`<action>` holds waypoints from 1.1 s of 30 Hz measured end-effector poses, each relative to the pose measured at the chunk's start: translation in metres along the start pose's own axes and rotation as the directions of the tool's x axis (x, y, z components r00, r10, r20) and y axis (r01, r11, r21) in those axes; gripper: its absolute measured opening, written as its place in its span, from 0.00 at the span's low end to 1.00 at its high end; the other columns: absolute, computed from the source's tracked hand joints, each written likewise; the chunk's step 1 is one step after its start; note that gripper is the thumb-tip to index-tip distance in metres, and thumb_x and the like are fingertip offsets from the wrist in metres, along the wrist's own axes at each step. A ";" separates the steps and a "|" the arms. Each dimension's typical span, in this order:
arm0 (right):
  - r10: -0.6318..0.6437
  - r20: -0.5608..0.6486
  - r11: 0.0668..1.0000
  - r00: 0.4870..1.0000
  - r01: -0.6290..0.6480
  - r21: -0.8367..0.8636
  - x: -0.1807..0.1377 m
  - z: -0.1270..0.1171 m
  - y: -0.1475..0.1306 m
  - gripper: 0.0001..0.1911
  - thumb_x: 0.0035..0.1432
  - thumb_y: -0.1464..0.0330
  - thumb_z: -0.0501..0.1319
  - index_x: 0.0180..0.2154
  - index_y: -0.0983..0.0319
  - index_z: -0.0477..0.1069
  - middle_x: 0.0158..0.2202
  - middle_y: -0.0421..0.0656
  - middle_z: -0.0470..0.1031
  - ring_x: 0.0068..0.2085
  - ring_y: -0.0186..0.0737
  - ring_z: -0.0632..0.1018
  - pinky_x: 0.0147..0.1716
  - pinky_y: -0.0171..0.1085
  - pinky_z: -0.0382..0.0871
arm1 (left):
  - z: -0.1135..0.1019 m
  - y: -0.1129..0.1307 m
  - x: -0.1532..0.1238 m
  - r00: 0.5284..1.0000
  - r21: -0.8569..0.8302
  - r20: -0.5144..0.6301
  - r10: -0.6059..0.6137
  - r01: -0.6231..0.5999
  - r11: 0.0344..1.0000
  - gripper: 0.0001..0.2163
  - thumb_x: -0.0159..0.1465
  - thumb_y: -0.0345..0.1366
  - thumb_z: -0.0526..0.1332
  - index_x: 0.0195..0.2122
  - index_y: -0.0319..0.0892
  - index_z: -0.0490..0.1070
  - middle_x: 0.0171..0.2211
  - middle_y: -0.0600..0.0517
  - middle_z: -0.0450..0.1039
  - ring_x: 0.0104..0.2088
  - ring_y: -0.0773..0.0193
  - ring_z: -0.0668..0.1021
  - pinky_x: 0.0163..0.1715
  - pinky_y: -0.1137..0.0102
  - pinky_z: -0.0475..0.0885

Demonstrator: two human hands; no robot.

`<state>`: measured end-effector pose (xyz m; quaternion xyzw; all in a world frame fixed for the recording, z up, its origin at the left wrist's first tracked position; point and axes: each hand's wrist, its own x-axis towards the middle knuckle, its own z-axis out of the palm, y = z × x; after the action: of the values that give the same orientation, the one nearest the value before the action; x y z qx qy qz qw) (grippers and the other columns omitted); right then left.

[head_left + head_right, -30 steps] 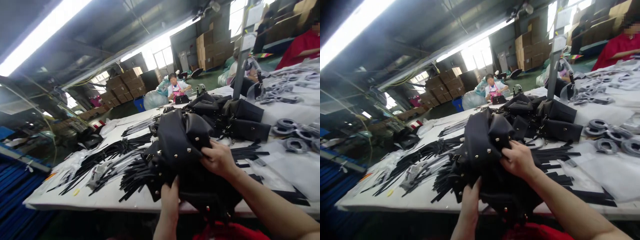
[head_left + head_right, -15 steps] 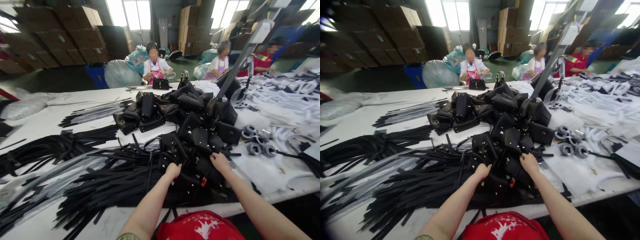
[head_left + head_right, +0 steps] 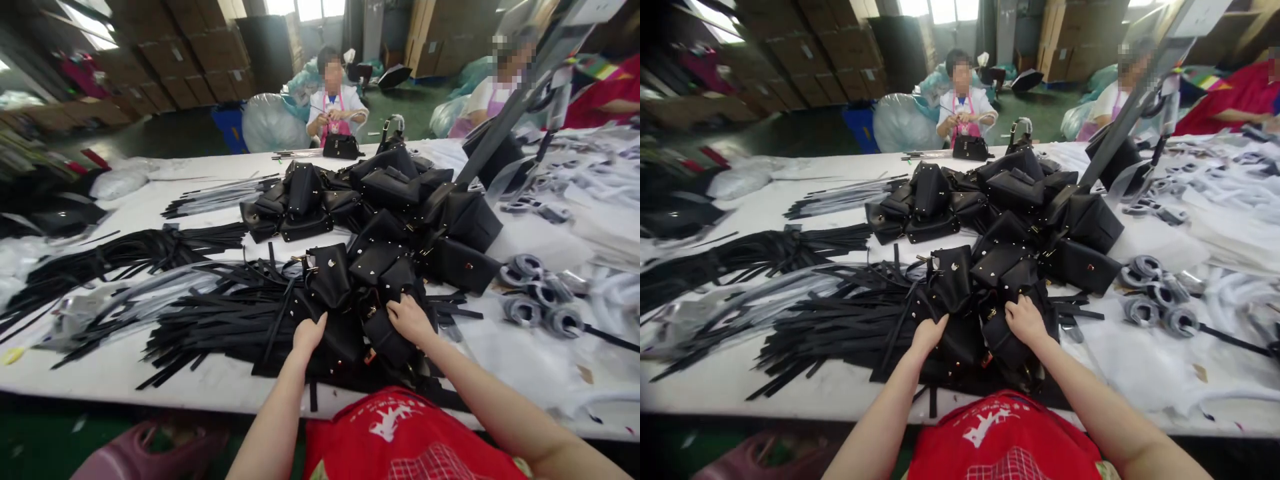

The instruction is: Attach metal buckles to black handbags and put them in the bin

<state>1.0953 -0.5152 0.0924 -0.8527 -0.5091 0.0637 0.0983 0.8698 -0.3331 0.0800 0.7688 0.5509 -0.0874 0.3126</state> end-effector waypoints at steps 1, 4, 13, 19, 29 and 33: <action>-0.041 0.013 0.999 0.999 0.041 0.019 -0.004 -0.004 0.007 0.15 0.64 0.67 0.52 0.39 0.61 0.77 0.39 0.51 0.69 0.45 0.47 0.68 0.48 0.40 0.61 | -0.001 -0.005 -0.010 0.999 -0.010 -0.022 -0.031 0.031 0.999 0.31 0.64 0.57 0.48 0.36 0.30 0.76 0.40 0.30 0.77 0.46 0.43 0.79 0.45 0.62 0.71; -0.151 0.035 0.984 0.988 0.147 0.098 -0.017 -0.013 0.033 0.15 0.63 0.67 0.53 0.45 0.58 0.77 0.42 0.51 0.70 0.46 0.46 0.70 0.49 0.41 0.62 | -0.003 -0.020 -0.039 0.991 -0.055 -0.063 -0.116 0.113 0.992 0.32 0.65 0.59 0.44 0.30 0.35 0.75 0.29 0.37 0.79 0.33 0.48 0.82 0.37 0.63 0.73; -0.220 0.187 0.964 0.957 0.184 0.194 -0.063 -0.041 0.058 0.18 0.56 0.64 0.60 0.48 0.57 0.75 0.44 0.50 0.72 0.43 0.48 0.76 0.47 0.44 0.69 | -0.042 -0.049 -0.079 0.917 -0.170 -0.363 -0.166 0.110 0.979 0.13 0.64 0.35 0.52 0.47 0.37 0.68 0.39 0.44 0.77 0.36 0.57 0.80 0.35 0.67 0.74; -0.157 -0.042 0.930 0.987 0.162 0.329 -0.010 -0.109 0.014 0.15 0.63 0.60 0.53 0.43 0.58 0.74 0.46 0.46 0.74 0.44 0.43 0.77 0.46 0.40 0.70 | -0.057 -0.008 -0.057 0.961 -0.248 -0.265 0.074 -0.142 0.958 0.14 0.66 0.42 0.51 0.43 0.41 0.71 0.33 0.50 0.77 0.29 0.63 0.79 0.28 0.72 0.74; 0.014 -0.140 0.985 0.990 0.010 0.170 0.017 -0.031 0.039 0.22 0.58 0.60 0.58 0.54 0.56 0.70 0.64 0.49 0.56 0.63 0.54 0.60 0.60 0.55 0.57 | -0.030 0.152 0.043 0.959 -0.145 -0.088 0.271 -0.281 0.949 0.21 0.66 0.46 0.52 0.49 0.31 0.70 0.50 0.30 0.71 0.54 0.43 0.72 0.54 0.57 0.64; 0.076 -0.136 0.955 0.988 -0.033 0.293 -0.003 -0.009 0.056 0.23 0.63 0.61 0.53 0.59 0.55 0.62 0.64 0.48 0.54 0.64 0.50 0.59 0.61 0.52 0.59 | -0.032 0.174 0.082 0.969 -0.123 0.093 0.227 -0.215 0.969 0.25 0.58 0.55 0.61 0.36 0.31 0.75 0.42 0.29 0.75 0.49 0.36 0.75 0.48 0.54 0.69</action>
<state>1.1440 -0.5445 0.0881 -0.8452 -0.4618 0.0779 0.2574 1.0513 -0.2837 0.1332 0.8011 0.4484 -0.0616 0.3916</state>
